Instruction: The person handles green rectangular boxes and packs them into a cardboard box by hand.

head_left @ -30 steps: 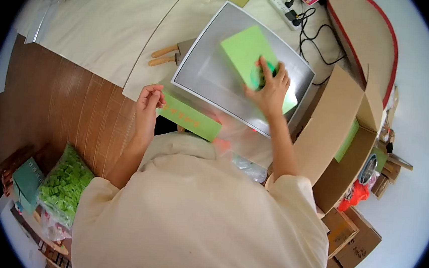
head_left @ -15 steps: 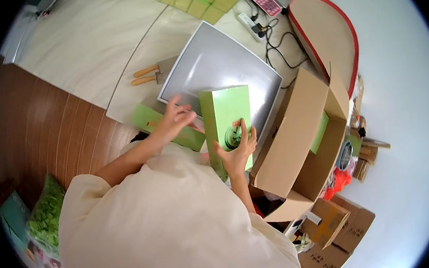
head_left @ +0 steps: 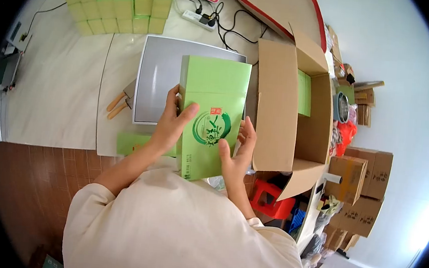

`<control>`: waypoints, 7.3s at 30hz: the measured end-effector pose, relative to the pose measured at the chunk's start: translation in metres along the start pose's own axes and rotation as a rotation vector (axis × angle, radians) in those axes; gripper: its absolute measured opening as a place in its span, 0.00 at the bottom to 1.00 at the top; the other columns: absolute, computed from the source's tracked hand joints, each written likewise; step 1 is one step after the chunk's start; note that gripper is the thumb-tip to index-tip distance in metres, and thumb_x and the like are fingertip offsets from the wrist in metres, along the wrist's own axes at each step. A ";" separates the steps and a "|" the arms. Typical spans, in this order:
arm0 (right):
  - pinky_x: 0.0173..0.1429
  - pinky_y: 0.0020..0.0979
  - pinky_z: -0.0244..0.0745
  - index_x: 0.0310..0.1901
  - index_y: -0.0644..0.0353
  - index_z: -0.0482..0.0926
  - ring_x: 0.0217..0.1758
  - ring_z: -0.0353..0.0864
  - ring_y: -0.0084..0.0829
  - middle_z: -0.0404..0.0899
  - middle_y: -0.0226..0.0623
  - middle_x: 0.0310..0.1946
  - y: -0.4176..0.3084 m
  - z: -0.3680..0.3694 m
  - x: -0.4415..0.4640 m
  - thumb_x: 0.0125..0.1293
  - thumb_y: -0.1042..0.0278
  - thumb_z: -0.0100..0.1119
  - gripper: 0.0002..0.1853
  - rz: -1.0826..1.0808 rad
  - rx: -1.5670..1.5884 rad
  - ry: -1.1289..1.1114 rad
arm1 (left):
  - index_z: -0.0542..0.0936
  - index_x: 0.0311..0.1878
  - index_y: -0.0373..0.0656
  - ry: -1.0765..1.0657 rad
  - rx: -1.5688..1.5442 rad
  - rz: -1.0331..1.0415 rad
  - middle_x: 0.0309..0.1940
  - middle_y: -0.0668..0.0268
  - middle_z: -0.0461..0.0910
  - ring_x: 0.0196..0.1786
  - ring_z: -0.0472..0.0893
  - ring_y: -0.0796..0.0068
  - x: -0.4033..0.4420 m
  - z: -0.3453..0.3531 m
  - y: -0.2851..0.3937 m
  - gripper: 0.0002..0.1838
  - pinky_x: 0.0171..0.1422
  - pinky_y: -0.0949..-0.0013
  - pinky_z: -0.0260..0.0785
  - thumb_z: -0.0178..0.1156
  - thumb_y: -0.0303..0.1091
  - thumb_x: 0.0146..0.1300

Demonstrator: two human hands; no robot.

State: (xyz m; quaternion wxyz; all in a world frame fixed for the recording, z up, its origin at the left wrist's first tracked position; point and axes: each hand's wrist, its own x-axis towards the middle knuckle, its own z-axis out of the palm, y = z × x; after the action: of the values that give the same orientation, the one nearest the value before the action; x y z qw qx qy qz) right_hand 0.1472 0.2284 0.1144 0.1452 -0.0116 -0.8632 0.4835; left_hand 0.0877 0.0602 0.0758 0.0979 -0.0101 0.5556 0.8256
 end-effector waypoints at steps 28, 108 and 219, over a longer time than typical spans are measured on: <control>0.54 0.36 0.76 0.61 0.59 0.69 0.54 0.76 0.35 0.74 0.40 0.55 0.078 -0.015 -0.007 0.55 0.36 0.60 0.40 0.590 1.407 -0.142 | 0.55 0.71 0.36 -0.339 0.091 -0.066 0.68 0.55 0.57 0.74 0.50 0.62 0.021 0.019 -0.013 0.34 0.75 0.63 0.41 0.38 0.53 0.73; 0.65 0.33 0.61 0.65 0.61 0.65 0.62 0.68 0.33 0.71 0.42 0.59 0.022 -0.163 0.020 0.63 0.46 0.58 0.35 0.437 0.281 -0.257 | 0.56 0.66 0.42 -0.185 -0.067 -0.071 0.56 0.63 0.69 0.51 0.75 0.74 0.025 0.086 0.020 0.37 0.55 0.67 0.70 0.56 0.55 0.63; 0.65 0.46 0.60 0.60 0.55 0.72 0.60 0.68 0.48 0.66 0.50 0.61 0.122 0.048 0.153 0.52 0.62 0.67 0.31 -0.466 -0.412 -0.778 | 0.71 0.55 0.38 0.638 -0.968 0.209 0.50 0.64 0.76 0.51 0.77 0.77 -0.061 -0.099 0.031 0.14 0.50 0.72 0.71 0.48 0.26 0.68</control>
State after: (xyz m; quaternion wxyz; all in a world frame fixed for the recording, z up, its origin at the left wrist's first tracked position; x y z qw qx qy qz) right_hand -0.0269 0.2781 0.0256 -0.0887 0.3345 -0.9105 0.2261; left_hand 0.1334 -0.0515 0.0738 -0.1718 -0.2468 0.1153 0.9467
